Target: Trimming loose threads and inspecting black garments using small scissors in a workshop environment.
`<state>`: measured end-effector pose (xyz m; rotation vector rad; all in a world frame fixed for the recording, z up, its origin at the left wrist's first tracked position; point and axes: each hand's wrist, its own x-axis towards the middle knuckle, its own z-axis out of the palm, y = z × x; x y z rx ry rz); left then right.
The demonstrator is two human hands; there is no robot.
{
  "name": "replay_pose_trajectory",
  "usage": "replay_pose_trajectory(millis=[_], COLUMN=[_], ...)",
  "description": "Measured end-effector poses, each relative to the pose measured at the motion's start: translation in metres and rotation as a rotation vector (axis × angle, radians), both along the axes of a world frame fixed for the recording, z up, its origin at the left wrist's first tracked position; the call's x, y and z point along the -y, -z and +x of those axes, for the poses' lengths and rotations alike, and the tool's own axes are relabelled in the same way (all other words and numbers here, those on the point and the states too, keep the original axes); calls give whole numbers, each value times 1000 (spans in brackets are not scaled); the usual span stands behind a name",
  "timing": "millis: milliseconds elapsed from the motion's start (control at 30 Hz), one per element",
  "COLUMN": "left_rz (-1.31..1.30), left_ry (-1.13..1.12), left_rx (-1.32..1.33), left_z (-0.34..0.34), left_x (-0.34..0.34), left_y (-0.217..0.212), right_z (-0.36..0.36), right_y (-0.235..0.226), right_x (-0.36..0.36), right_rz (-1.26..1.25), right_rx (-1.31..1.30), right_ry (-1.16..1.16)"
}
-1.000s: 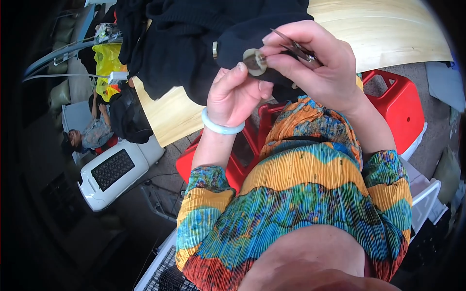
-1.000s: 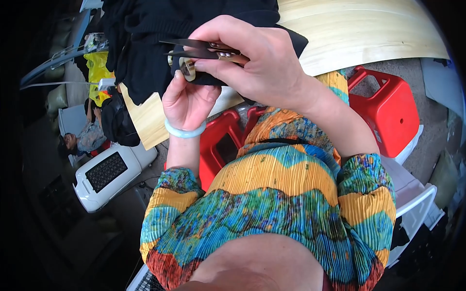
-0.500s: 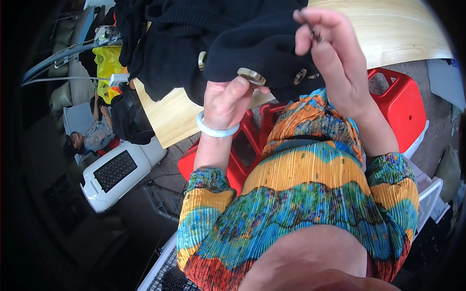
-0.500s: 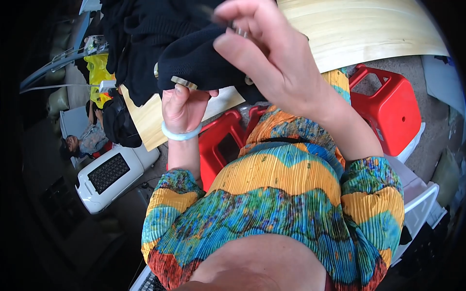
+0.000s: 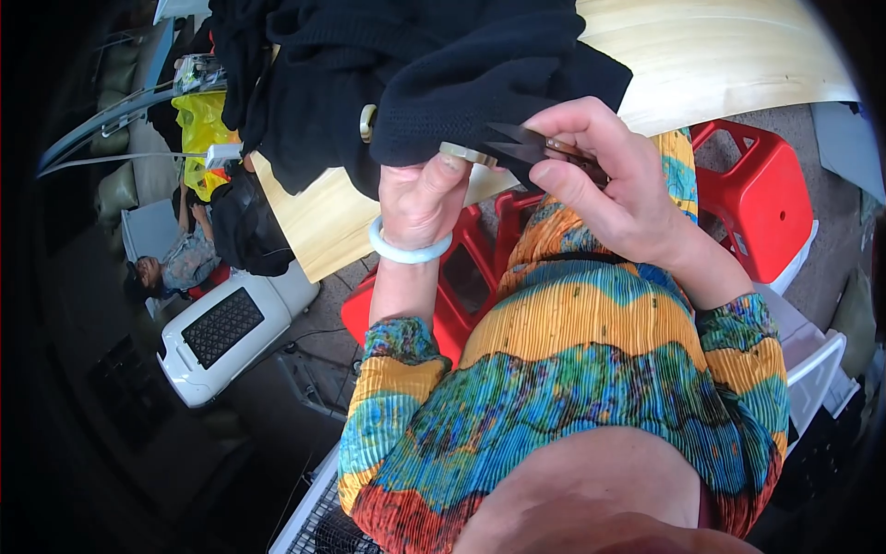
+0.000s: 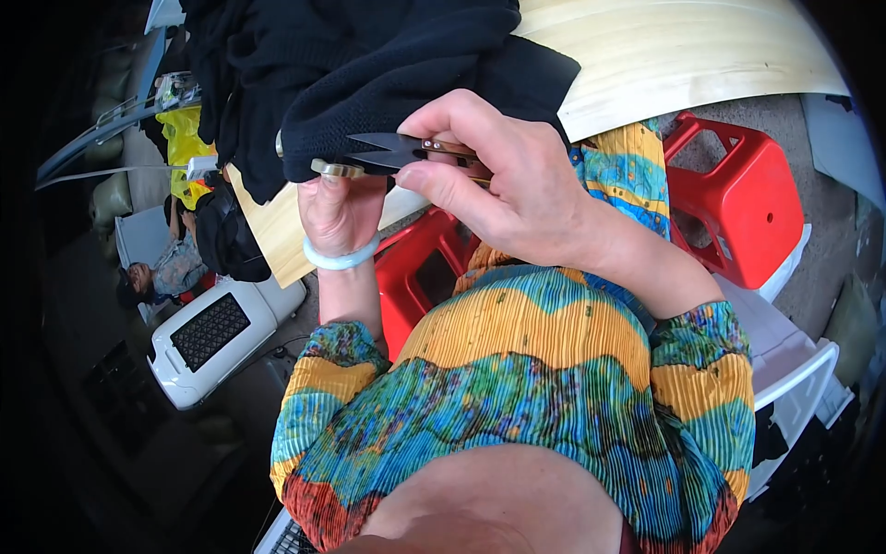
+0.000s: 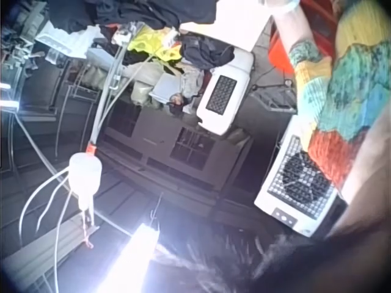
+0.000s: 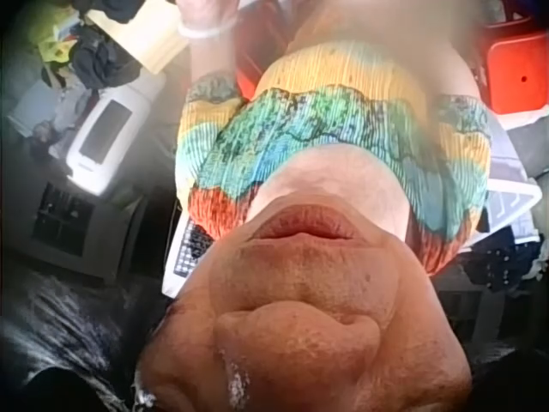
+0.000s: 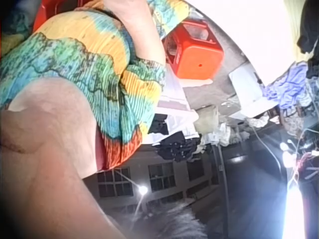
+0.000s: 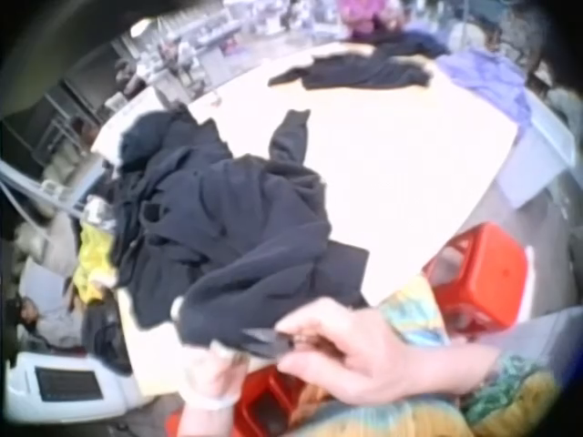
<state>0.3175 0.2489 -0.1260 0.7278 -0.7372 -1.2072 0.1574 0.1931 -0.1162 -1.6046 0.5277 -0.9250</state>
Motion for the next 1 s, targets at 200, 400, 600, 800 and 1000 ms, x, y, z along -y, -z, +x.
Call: replay_pose_trajectory(millis=[200, 400, 600, 800, 1000], left_rz=[62, 13, 50, 14, 132], left_ry=[49, 74, 149, 135, 123], left_rx=[28, -118, -292, -259, -197], left_z=[1, 0, 5, 4, 6], left_x=[-4, -4, -4, -4, 3], left_y=[8, 9, 17, 17, 11], right_z=[1, 2, 4, 2, 9], right_y=[-5, -3, -6, -5, 4], right_x=[-1, -1, 1, 0, 8], right_rz=[-98, -211, -15, -198, 172], right_rx=[-67, -85, 45, -109, 140], right_ry=[70, 108, 169, 131, 173])
